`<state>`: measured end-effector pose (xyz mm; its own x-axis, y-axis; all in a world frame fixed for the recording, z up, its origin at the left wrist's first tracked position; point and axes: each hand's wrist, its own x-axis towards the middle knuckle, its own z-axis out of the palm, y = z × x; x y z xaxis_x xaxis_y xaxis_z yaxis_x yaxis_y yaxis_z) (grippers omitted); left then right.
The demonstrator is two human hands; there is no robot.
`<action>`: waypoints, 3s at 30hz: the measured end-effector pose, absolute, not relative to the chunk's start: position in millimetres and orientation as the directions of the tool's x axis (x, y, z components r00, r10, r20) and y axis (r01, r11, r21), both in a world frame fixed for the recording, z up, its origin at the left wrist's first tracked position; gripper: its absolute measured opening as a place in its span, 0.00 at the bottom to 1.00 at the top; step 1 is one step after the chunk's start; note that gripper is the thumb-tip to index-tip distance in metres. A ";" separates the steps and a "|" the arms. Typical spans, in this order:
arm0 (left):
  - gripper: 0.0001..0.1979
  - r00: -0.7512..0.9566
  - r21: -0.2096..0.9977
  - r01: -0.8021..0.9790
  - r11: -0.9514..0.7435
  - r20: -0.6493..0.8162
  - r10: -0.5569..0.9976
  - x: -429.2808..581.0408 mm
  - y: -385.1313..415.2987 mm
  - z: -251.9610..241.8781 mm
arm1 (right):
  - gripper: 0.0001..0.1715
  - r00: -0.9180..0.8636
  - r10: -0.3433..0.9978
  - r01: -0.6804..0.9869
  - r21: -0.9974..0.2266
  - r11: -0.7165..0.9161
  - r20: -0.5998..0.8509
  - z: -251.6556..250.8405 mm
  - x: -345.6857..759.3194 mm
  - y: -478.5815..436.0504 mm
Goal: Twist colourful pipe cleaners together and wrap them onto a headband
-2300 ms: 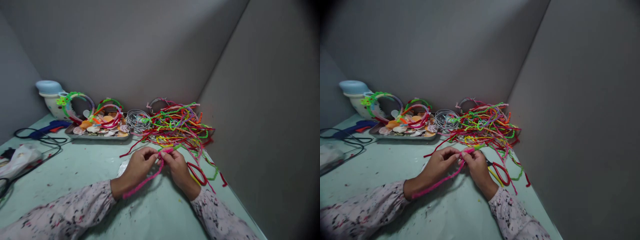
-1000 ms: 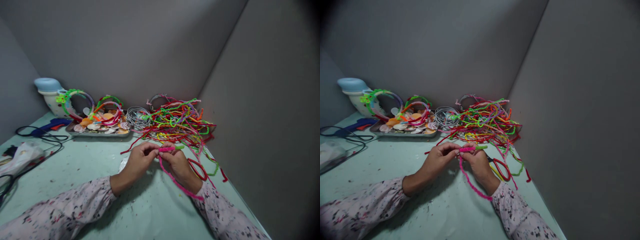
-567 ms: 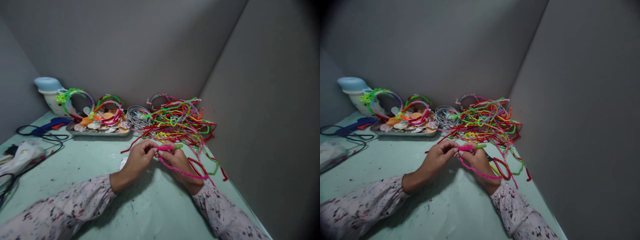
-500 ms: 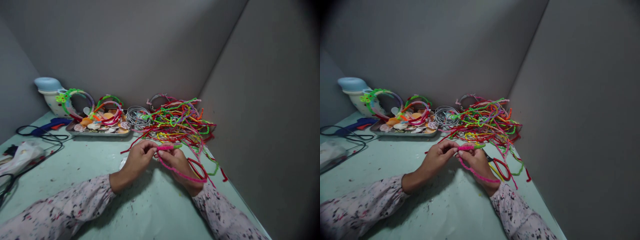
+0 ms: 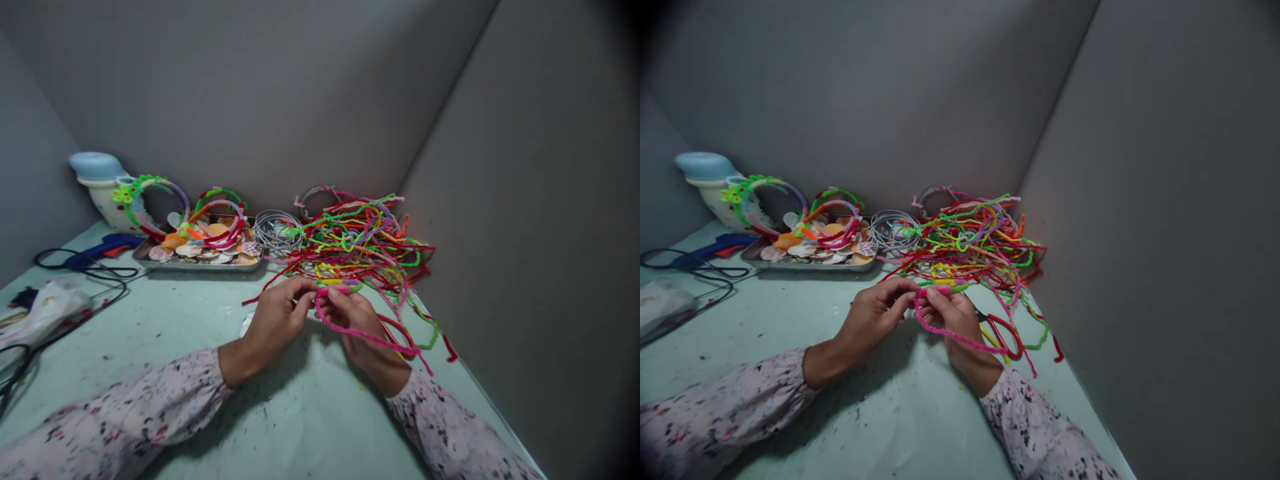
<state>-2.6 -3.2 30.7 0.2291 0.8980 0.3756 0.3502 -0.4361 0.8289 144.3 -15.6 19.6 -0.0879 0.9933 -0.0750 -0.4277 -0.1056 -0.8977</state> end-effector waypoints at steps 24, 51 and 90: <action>0.11 0.365 0.679 0.369 -0.635 0.522 0.771 -7.0 -2.4 24.3 | 0.11 -0.086 0.996 -0.481 -0.875 -0.059 -0.020 22.5 147.6 -15.6; 0.10 0.393 0.978 0.205 0.033 -0.113 0.913 -6.1 6.1 64.1 | 0.08 -0.059 0.978 -0.232 -0.955 0.183 0.202 11.7 153.3 -22.3; 0.14 0.574 0.962 0.274 -0.006 -0.158 0.804 -13.7 9.3 66.2 | 0.12 -0.085 0.986 -0.144 -0.981 0.128 0.141 16.5 156.7 -22.3</action>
<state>-13.7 9.3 66.2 0.5737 0.8037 -0.1582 0.2736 -0.0060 0.9618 156.7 -22.3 16.5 -0.0846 0.9864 0.1412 -0.1436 0.1282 -0.9813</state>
